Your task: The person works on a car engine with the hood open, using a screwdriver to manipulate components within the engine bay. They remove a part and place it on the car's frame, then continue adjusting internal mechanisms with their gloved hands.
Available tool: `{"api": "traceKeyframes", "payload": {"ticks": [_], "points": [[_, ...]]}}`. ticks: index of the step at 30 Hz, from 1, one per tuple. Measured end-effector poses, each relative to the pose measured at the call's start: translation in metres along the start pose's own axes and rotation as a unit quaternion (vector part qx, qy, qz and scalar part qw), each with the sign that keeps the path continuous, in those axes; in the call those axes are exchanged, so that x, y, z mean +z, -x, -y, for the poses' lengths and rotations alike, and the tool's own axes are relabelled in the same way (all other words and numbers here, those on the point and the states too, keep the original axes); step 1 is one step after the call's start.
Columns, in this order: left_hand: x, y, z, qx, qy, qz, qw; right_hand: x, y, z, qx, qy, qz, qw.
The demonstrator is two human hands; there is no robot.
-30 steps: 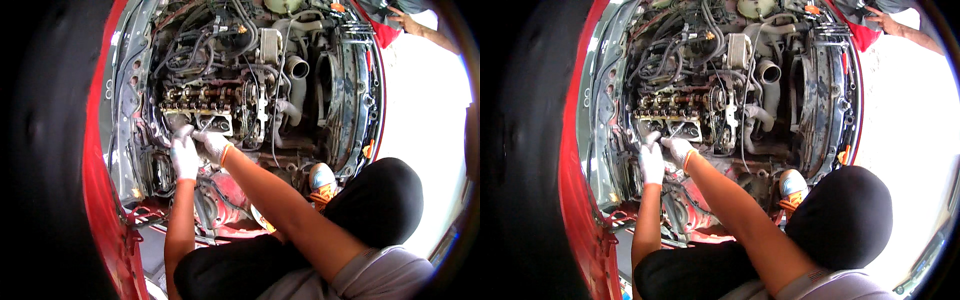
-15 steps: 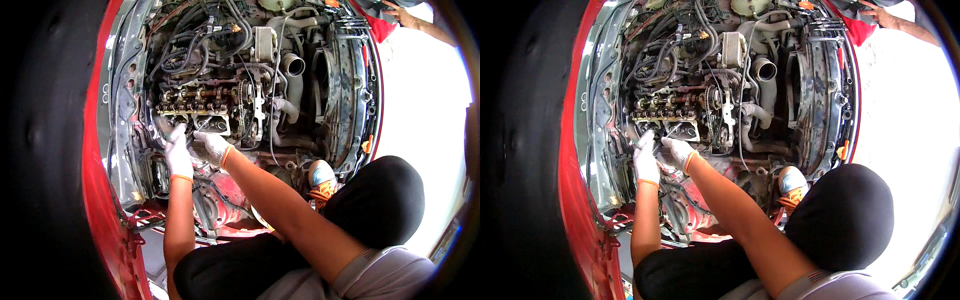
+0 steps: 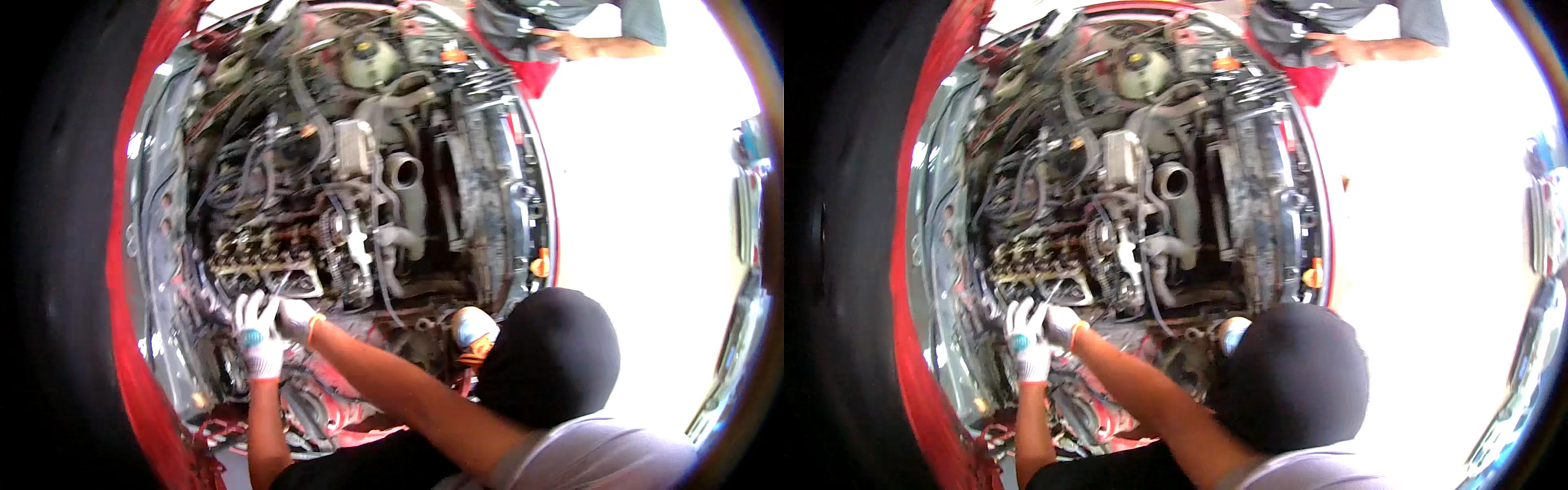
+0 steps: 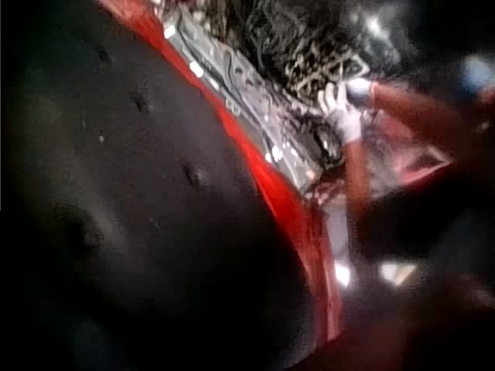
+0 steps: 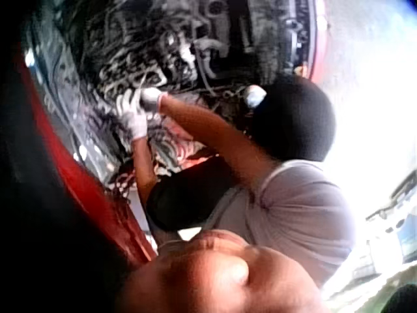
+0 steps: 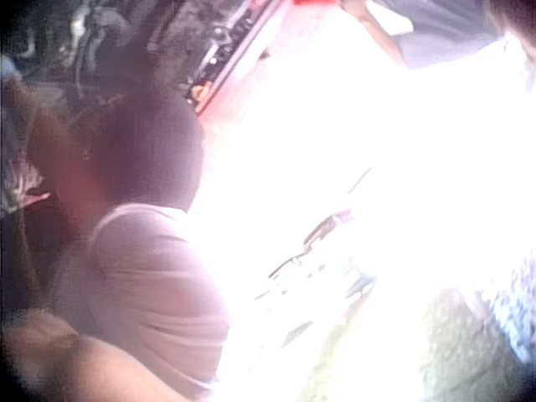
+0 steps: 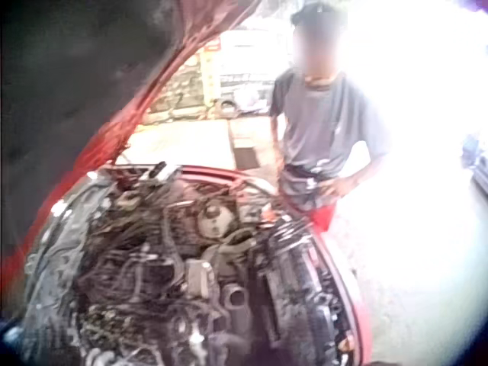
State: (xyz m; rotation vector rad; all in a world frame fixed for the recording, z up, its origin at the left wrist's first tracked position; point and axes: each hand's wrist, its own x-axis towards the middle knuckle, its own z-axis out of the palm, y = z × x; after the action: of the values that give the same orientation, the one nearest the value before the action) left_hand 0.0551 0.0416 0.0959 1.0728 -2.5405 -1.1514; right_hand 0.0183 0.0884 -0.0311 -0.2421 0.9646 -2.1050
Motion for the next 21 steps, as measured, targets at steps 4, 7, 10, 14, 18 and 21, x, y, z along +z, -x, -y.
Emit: {"api": "traceKeyframes", "payload": {"ticks": [4, 7, 10, 14, 18, 21], "points": [[-0.022, -0.002, 0.027, -0.135, 0.368, -0.074, 0.917, 0.05, 0.004, 0.031, 0.289, -0.385, -0.083, 0.872], [-0.018, 0.0, 0.032, -0.108, 0.254, -0.046, 0.96, 0.046, -0.005, 0.015, 0.26, -0.306, -0.084, 0.912], [-0.033, -0.006, 0.034, 0.135, -0.083, -0.014, 0.987, 0.054, -0.002, 0.012, 0.257, -0.34, -0.048, 0.903], [-0.035, -0.012, 0.013, -0.208, 0.377, -0.08, 0.899, 0.056, -0.012, -0.02, 0.295, -0.325, -0.093, 0.893], [-0.007, -0.014, -0.018, 0.186, -0.1, 0.133, 0.968, -0.009, -0.015, -0.062, 0.065, -0.108, -0.078, 0.989], [-0.028, -0.016, 0.029, -0.089, 0.157, -0.081, 0.98, 0.032, 0.004, -0.009, 0.324, -0.276, -0.118, 0.897]]}}
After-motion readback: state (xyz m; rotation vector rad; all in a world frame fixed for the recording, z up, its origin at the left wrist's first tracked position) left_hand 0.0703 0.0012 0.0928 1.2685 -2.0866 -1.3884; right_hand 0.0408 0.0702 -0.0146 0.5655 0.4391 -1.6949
